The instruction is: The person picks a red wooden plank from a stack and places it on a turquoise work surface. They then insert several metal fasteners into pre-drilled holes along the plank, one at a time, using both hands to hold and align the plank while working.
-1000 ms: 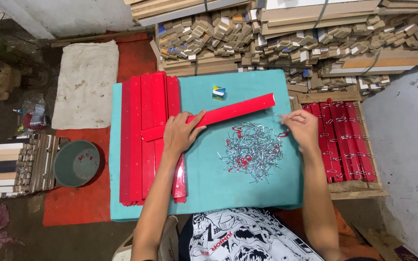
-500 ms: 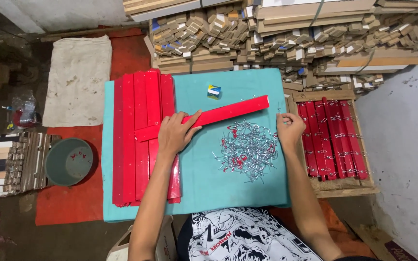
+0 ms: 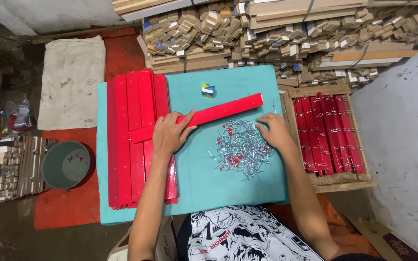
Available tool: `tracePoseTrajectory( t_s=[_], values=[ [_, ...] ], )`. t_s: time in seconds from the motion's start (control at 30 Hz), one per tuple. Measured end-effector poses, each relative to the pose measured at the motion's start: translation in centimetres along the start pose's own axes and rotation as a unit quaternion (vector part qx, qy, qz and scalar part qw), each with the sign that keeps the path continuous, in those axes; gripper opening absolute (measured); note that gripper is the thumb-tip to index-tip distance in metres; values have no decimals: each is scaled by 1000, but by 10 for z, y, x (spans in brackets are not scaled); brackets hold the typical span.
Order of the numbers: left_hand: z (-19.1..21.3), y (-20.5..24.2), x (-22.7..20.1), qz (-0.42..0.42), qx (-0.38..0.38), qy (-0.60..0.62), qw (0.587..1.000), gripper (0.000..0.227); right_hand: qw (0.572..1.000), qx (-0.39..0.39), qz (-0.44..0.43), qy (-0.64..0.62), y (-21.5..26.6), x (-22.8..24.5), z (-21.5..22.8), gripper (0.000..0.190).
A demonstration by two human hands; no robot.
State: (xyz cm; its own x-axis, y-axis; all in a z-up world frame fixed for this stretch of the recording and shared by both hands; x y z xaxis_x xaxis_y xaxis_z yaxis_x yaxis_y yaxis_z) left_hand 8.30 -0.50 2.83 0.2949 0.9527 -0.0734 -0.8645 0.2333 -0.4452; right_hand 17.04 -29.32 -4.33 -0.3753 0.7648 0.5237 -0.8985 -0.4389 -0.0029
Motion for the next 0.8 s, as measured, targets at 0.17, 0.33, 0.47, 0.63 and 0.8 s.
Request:
tracePoseTrajectory(
  t_s=[0.17,0.33,0.47,0.63,0.8],
  values=[
    [3,0,0,1,-8,1,1000,39,998,0,-18,-57,7,-9,-1,32],
    [2,1,2,7,-18,12,1000,38,999,-26,-21,-14,15,-34,-14,28],
    [3,2,2,5,-16,11,1000,39,995,-81,-34,-39,20,-26,1,7],
    [0,2,2,2,-14,10,1000,39,977,-120,-97,-148,29,-4,35,4],
    [-1,2,4,10,-4,15,1000,39,970,-165,-52,-174,23,11,55,5]
  ],
)
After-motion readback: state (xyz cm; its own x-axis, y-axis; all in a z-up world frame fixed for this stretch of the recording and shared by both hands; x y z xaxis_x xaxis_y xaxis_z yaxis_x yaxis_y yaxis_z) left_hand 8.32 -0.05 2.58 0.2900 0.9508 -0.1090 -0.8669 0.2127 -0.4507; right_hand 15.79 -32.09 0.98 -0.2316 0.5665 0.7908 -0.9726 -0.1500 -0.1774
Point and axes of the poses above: each hand's wrist, its own y-axis away from the middle knuckle, its own z-axis out of the back of the hand, x = y × z, the point moved 10 cm from there along -y, towards the middle knuckle, and after that the axes turned 5 degrees about x, right-handed, at the moved point
